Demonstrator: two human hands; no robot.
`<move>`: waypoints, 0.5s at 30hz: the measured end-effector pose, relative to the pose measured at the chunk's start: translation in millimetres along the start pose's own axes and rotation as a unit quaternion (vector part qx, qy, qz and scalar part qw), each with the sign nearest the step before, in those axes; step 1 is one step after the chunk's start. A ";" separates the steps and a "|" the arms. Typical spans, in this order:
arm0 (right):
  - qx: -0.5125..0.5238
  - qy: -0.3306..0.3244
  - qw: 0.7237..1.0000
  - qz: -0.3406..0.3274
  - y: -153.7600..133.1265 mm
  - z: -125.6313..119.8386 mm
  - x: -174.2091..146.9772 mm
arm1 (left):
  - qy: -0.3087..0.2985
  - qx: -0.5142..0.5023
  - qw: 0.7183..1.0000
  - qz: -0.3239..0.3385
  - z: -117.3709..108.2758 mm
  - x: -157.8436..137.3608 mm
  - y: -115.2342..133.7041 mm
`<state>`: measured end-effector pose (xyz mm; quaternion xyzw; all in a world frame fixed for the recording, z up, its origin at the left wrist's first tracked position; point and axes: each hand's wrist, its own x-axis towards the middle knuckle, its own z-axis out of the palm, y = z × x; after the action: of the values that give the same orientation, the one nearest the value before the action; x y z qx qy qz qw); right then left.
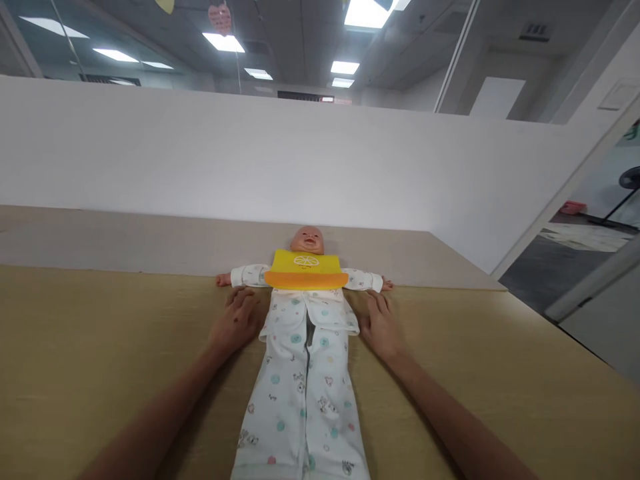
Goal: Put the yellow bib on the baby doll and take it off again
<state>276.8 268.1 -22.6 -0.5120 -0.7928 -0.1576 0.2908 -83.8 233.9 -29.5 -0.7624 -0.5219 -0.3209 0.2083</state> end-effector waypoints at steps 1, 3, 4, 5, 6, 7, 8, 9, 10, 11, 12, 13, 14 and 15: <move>0.015 -0.009 1.000 0.014 -8.1 -4.3 -6.0 | -0.008 -0.010 1.000 -0.002 -3.6 -4.5 9.2; 0.043 -0.025 0.997 0.053 -24.7 -13.2 -18.1 | -0.023 -0.024 0.999 -0.038 -10.7 -12.7 26.7; 0.056 -0.031 0.995 0.075 -32.9 -17.6 -24.1 | -0.027 -0.030 0.997 -0.067 -15.0 -16.2 34.9; 0.069 -0.036 0.992 0.095 -40.7 -22.0 -30.0 | -0.030 -0.037 0.994 -0.099 -20.6 -19.7 43.0; 0.082 -0.041 0.990 0.108 -47.9 -26.3 -35.7 | -0.028 -0.044 0.990 -0.131 -28.0 -23.6 51.4; 0.094 -0.044 0.988 0.116 -54.2 -30.4 -41.3 | -0.021 -0.051 0.986 -0.160 -37.8 -28.4 60.4; 0.105 -0.046 0.986 0.118 -59.6 -34.3 -46.5 | -0.011 -0.057 0.981 -0.185 -50.0 -34.8 70.6; 0.113 -0.049 0.985 0.117 -64.0 -38.0 -51.3 | -0.002 -0.065 0.977 -0.205 -64.4 -43.4 82.2; 0.122 -0.053 0.985 0.114 -67.4 -41.3 -55.4 | 0.006 -0.074 0.974 -0.215 -80.2 -54.4 95.4; 0.130 -0.057 0.983 0.112 -70.1 -44.2 -58.8 | 0.005 -0.085 0.973 -0.215 -96.3 -67.7 110.1; 0.139 -0.062 0.982 0.114 -72.0 -46.6 -61.2 | -0.014 -0.109 0.973 -0.203 -111.4 -82.7 125.8; 0.148 -0.067 0.980 0.119 -73.4 -48.6 -62.7 | -0.040 -0.139 0.976 -0.161 -124.0 -98.7 141.9; 0.156 -0.073 0.977 0.126 -74.3 -50.3 -63.2 | -0.035 -0.145 0.980 -0.128 -133.3 -114.3 157.6; 0.162 -0.078 0.974 0.136 -74.9 -51.6 -63.0 | -0.004 -0.137 0.987 -0.084 -138.6 -128.5 172.2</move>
<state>244.0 162.6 -17.8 -0.5716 -0.7511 0.0547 0.3256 6.6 -5.1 -19.2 -0.7383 -0.5361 -0.4028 0.0724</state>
